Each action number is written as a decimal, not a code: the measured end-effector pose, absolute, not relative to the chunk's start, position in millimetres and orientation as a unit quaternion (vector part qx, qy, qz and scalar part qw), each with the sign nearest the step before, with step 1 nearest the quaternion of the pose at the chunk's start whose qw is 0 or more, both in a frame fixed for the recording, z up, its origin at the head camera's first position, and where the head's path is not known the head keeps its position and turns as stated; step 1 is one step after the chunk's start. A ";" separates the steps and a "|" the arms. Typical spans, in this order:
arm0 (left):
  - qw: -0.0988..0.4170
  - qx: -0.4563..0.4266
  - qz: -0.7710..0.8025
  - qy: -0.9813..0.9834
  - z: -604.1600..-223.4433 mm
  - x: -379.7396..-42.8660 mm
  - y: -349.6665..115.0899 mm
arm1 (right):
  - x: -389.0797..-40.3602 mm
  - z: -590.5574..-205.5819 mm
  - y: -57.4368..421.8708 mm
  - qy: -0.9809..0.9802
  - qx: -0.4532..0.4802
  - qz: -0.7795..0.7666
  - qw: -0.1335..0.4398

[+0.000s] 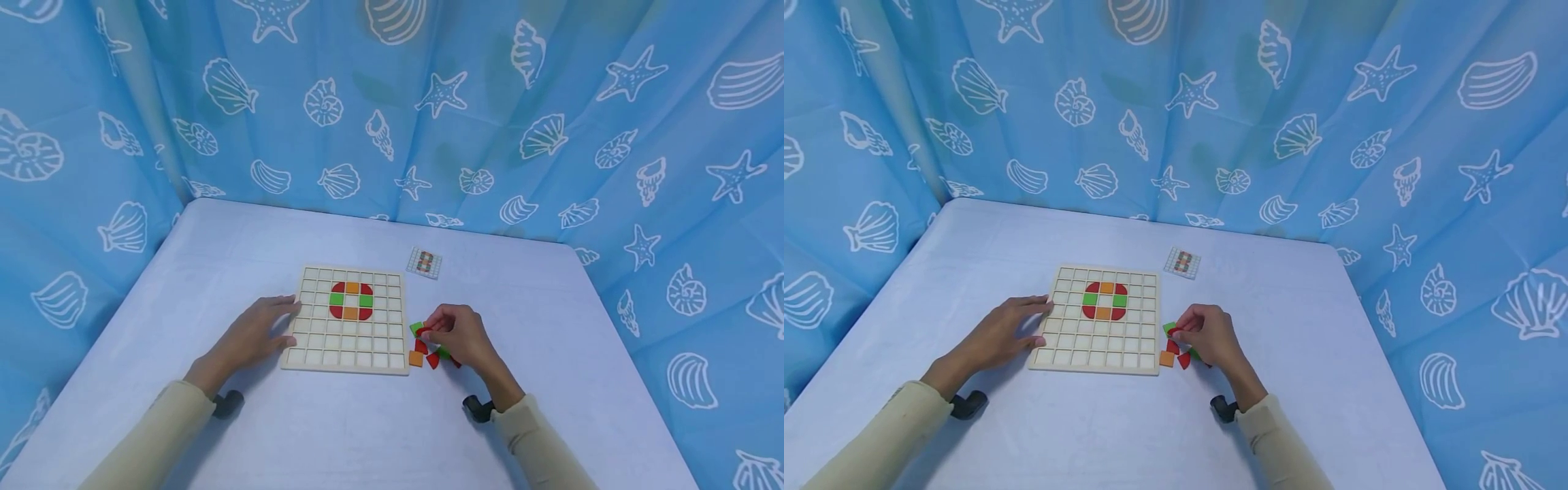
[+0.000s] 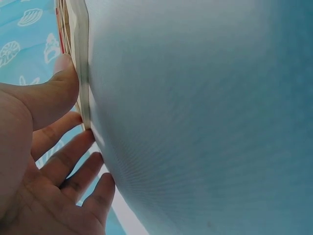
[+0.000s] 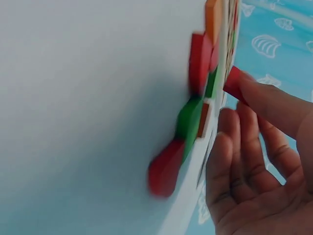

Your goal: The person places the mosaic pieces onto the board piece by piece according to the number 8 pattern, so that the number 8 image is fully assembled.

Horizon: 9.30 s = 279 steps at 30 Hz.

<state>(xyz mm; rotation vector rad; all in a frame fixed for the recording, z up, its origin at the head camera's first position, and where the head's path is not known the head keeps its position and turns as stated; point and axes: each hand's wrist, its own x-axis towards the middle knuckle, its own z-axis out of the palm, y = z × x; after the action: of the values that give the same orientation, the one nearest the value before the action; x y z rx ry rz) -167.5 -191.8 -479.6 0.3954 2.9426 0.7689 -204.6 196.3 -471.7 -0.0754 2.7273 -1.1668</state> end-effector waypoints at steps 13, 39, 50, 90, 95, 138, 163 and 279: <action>0.032 0.137 0.251 0.958 -482.3 -167.9 -194.4 | -202.8 -464.0 137.8 0.888 -0.079 -0.443 0.093; 0.042 0.140 0.258 0.955 -482.9 -169.0 -195.8 | -216.2 -472.2 48.3 0.901 -0.108 -0.406 0.103; 0.037 0.145 0.258 0.955 -483.0 -168.8 -196.3 | -217.3 -471.0 40.2 0.915 -0.112 -0.374 0.102; 0.030 0.143 0.252 0.957 -480.2 -166.6 -194.7 | -215.9 -471.4 191.7 0.895 0.006 -0.439 0.080; 0.034 0.145 0.249 0.957 -480.6 -166.9 -195.0 | -218.8 -474.0 204.2 0.906 0.015 -0.414 0.089; 0.033 0.137 0.252 0.957 -480.0 -166.2 -194.2 | -216.6 -465.8 91.6 0.885 -0.114 -0.437 0.116; 0.032 0.144 0.255 0.956 -477.9 -166.1 -194.4 | -214.4 -465.1 79.3 0.894 -0.128 -0.405 0.142; 0.034 0.140 0.256 0.956 -482.8 -166.6 -195.9 | -196.0 -464.8 110.1 0.882 -0.098 -0.447 0.110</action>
<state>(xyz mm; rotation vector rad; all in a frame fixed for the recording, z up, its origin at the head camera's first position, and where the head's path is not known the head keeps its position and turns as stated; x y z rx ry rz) -166.6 -195.9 -482.8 0.4310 2.9386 0.7880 -196.0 110.1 -464.8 -0.2866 2.5933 -1.3145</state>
